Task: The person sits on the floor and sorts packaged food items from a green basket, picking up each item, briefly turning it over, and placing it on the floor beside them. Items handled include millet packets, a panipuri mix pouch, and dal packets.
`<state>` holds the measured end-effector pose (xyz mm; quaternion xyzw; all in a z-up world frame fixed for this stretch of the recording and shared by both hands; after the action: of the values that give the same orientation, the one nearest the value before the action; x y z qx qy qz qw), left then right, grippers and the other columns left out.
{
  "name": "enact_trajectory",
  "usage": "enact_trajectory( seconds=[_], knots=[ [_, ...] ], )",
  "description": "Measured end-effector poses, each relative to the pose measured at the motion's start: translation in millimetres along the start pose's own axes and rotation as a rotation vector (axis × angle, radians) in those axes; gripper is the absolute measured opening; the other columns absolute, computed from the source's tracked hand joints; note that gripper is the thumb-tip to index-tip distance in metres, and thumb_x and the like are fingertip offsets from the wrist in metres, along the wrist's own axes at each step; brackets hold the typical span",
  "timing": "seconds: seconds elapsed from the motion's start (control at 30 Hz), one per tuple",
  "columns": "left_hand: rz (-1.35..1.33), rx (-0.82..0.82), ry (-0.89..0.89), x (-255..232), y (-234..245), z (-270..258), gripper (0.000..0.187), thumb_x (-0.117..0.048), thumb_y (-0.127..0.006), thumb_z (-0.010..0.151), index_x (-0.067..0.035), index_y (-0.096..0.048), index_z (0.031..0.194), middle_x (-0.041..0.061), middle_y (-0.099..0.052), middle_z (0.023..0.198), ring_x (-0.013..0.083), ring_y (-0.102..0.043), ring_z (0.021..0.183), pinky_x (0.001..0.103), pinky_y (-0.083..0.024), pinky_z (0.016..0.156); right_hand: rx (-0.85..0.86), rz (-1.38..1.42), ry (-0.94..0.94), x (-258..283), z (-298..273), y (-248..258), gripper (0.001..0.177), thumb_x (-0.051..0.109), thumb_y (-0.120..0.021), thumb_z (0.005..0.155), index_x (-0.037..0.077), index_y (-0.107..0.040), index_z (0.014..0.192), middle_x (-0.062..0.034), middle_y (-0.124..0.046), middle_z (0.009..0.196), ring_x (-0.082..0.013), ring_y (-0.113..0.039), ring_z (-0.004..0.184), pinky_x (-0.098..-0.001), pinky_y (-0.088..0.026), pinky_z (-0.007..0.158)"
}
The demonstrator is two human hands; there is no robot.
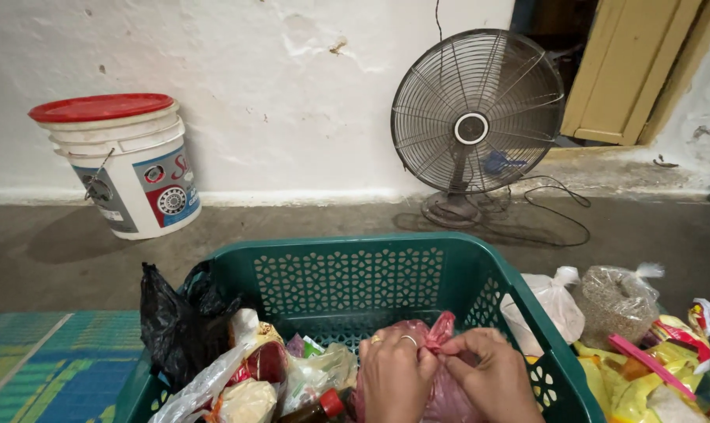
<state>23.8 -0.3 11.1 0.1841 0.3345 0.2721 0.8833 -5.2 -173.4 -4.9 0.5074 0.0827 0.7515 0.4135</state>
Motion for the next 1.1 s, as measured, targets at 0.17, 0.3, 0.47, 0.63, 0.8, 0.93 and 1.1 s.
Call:
enact_trajectory(
  seconds=[0.17, 0.3, 0.47, 0.63, 0.8, 0.93, 1.1],
  knots=[
    [-0.058, 0.013, 0.076, 2.0, 7.0, 4.5, 0.014, -0.017, -0.071, 0.074, -0.004, -0.071, 0.075, 0.017, -0.071, 0.090, 0.0390, -0.064, 0.092, 0.052, -0.045, 0.081, 0.168, 0.035, -0.146, 23.3, 0.3, 0.8, 0.040, 0.023, -0.083, 0.076, 0.021, -0.076, 0.115, -0.0037, -0.079, 0.088, -0.0211, -0.070, 0.090, -0.0333, -0.059, 0.081],
    [-0.257, 0.107, 0.062, 1.9, -2.2, 1.9, 0.011, -0.014, -0.067, 0.077, -0.004, -0.068, 0.080, 0.016, -0.069, 0.089, 0.0380, -0.064, 0.091, 0.049, -0.048, 0.084, 0.146, -0.085, 0.236, 12.7, 1.5, -7.1, 0.027, 0.016, -0.080, 0.074, 0.011, -0.075, 0.101, -0.0076, -0.076, 0.090, -0.0269, -0.071, 0.089, -0.0364, -0.055, 0.080],
    [-0.332, 0.168, 0.085, 0.9, -4.6, -1.0, 0.011, -0.013, -0.067, 0.083, -0.005, -0.068, 0.090, 0.018, -0.068, 0.097, 0.0398, -0.064, 0.096, 0.050, -0.050, 0.084, 0.139, -0.061, 0.035, 7.3, 2.4, -4.2, 0.024, 0.015, -0.078, 0.078, 0.009, -0.071, 0.100, -0.0083, -0.073, 0.089, -0.0227, -0.072, 0.087, -0.0337, -0.056, 0.077],
    [-0.328, 0.102, -0.069, -3.3, 0.5, -3.4, 0.024, -0.011, -0.074, 0.076, -0.004, -0.070, 0.098, 0.022, -0.070, 0.108, 0.0428, -0.065, 0.101, 0.051, -0.051, 0.084, 0.286, 0.332, -0.144, -17.2, -1.5, -18.4, 0.011, 0.005, -0.075, 0.082, 0.003, -0.072, 0.093, -0.0068, -0.077, 0.084, -0.0114, -0.071, 0.081, -0.0286, -0.060, 0.076],
    [-0.209, 0.282, 0.077, 3.5, -13.5, -8.4, 0.018, -0.014, -0.076, 0.071, -0.006, -0.071, 0.086, 0.020, -0.070, 0.095, 0.0406, -0.068, 0.089, 0.052, -0.053, 0.079, 0.328, 0.317, -0.138, -28.2, -3.2, -18.8, 0.021, 0.003, -0.074, 0.081, 0.005, -0.075, 0.102, -0.0057, -0.077, 0.087, -0.0133, -0.073, 0.084, -0.0290, -0.059, 0.079],
    [-0.291, 0.250, 0.052, -7.3, 0.6, -6.9, 0.026, -0.012, -0.072, 0.073, -0.012, -0.079, 0.098, 0.018, -0.072, 0.086, 0.0383, -0.070, 0.082, 0.050, -0.055, 0.076, 0.331, 0.167, 0.037, -20.7, -2.6, -12.0, 0.039, 0.004, -0.074, 0.079, 0.012, -0.079, 0.117, -0.0035, -0.078, 0.095, -0.0167, -0.073, 0.091, -0.0293, -0.060, 0.081],
    [-0.225, 0.100, 0.014, -10.0, 2.3, 5.1, 0.012, -0.014, -0.075, 0.071, -0.006, -0.071, 0.080, 0.016, -0.073, 0.081, 0.0375, -0.071, 0.079, 0.050, -0.053, 0.072, 0.287, 0.054, 0.073, -27.0, 5.6, -20.4, 0.042, 0.010, -0.078, 0.080, 0.014, -0.073, 0.121, -0.0056, -0.077, 0.104, -0.0187, -0.077, 0.094, -0.0301, -0.061, 0.080]
  ],
)
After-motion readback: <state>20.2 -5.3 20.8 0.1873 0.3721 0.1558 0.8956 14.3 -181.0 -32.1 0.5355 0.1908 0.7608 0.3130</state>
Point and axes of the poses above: each hand's wrist, its own z-axis towards the middle knuckle, its own y-axis out of the back of the hand, x = y × z, the point moved 4 cm from there along z, towards the middle knuckle
